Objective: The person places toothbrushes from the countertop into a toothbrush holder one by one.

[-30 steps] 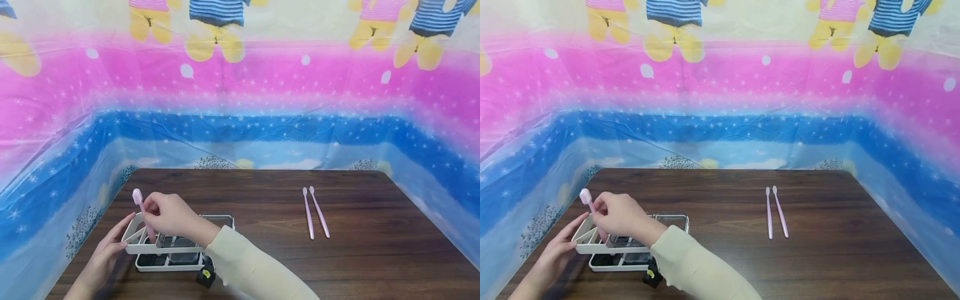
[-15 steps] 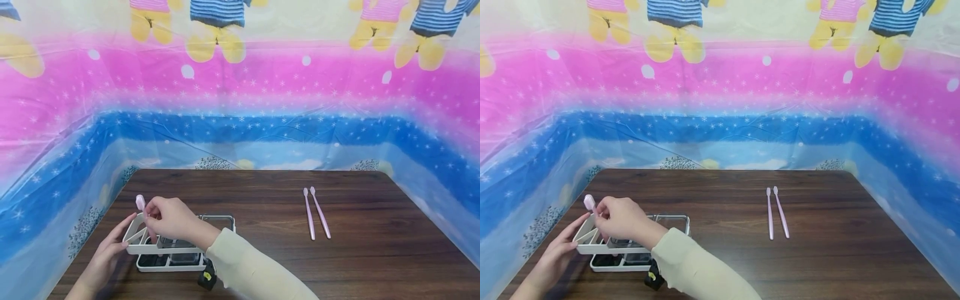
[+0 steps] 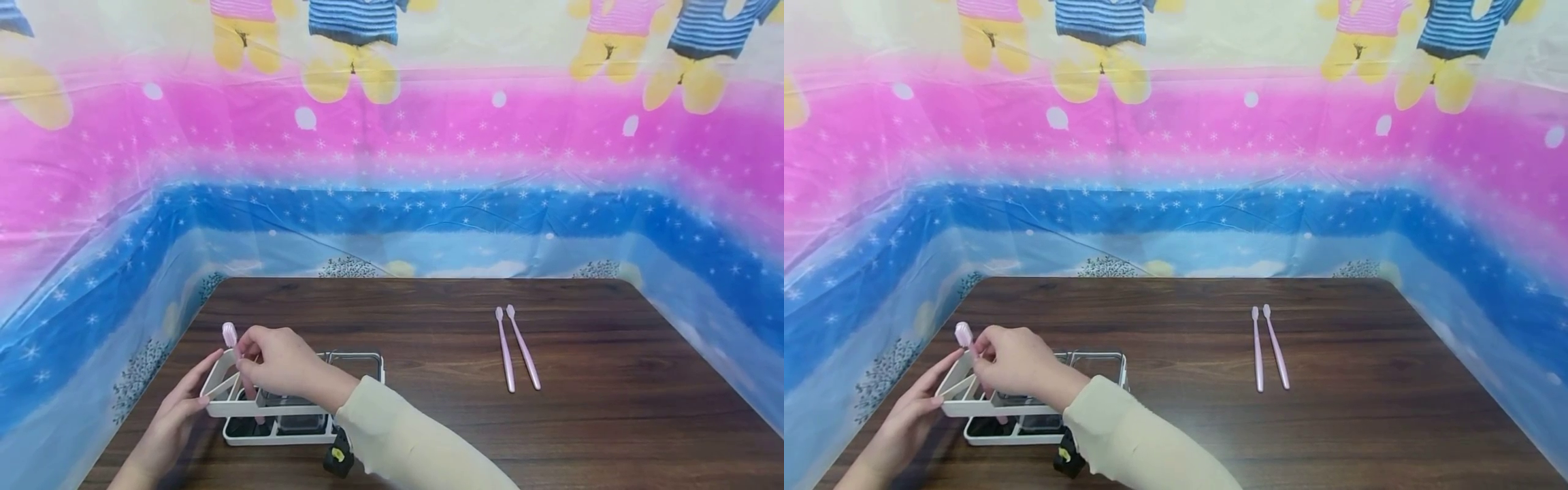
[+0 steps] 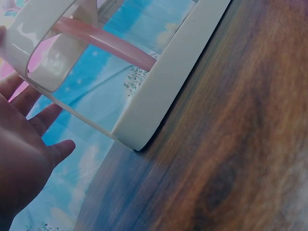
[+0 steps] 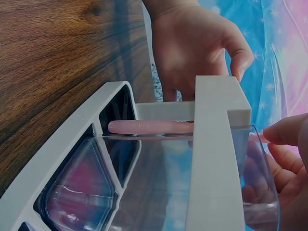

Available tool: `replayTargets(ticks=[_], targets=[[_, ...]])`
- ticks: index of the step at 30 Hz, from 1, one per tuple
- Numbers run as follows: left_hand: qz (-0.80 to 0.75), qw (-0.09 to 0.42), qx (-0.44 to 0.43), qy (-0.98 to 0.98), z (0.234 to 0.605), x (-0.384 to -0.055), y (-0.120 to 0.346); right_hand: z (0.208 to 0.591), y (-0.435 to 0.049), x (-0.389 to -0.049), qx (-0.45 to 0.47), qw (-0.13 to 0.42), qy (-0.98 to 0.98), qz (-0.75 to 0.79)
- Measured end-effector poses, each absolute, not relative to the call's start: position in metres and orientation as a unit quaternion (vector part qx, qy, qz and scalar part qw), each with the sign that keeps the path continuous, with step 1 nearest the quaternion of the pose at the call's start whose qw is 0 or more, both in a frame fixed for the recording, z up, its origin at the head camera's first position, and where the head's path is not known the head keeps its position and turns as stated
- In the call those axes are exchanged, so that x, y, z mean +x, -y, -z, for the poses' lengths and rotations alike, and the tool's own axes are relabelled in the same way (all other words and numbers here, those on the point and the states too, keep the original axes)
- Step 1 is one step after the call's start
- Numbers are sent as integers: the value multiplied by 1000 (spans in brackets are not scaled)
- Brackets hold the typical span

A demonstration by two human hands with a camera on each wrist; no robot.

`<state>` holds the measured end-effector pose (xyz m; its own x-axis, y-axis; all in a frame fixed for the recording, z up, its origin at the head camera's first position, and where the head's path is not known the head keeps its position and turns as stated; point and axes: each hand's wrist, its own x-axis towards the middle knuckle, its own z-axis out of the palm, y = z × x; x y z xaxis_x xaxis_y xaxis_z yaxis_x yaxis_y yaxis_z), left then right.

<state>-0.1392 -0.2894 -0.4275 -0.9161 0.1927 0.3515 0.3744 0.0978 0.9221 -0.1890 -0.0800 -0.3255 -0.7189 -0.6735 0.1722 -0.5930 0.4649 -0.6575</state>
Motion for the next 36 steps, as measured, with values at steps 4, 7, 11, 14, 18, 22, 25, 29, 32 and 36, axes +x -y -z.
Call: replayTargets(ticks=[4,7,11,14,18,22,25,29,32,36], targets=[[645,66,-184,739,429,-139,290,326,80,-190,-368,65,-852,367],[645,62,-179,741,429,-140,290,327,81,-191,-368,65,-852,367],[645,61,-177,741,429,-139,291,328,82,-190,-368,60,-855,360],[644,64,-182,741,429,-139,291,329,83,-190,-365,61,-857,360],[644,65,-187,739,430,-139,290,329,83,-190,-361,62,-857,361],[644,65,-186,739,430,-140,290,329,83,-190,-358,60,-858,364],[642,63,-178,743,429,-140,290,328,79,-191,-360,63,-852,374],[641,58,-177,745,429,-140,290,323,65,-195,-364,50,-845,389],[646,54,-182,740,429,-140,290,317,45,-201,-360,23,-840,406],[650,51,-188,734,430,-141,290,309,4,-212,-343,-16,-832,435]])
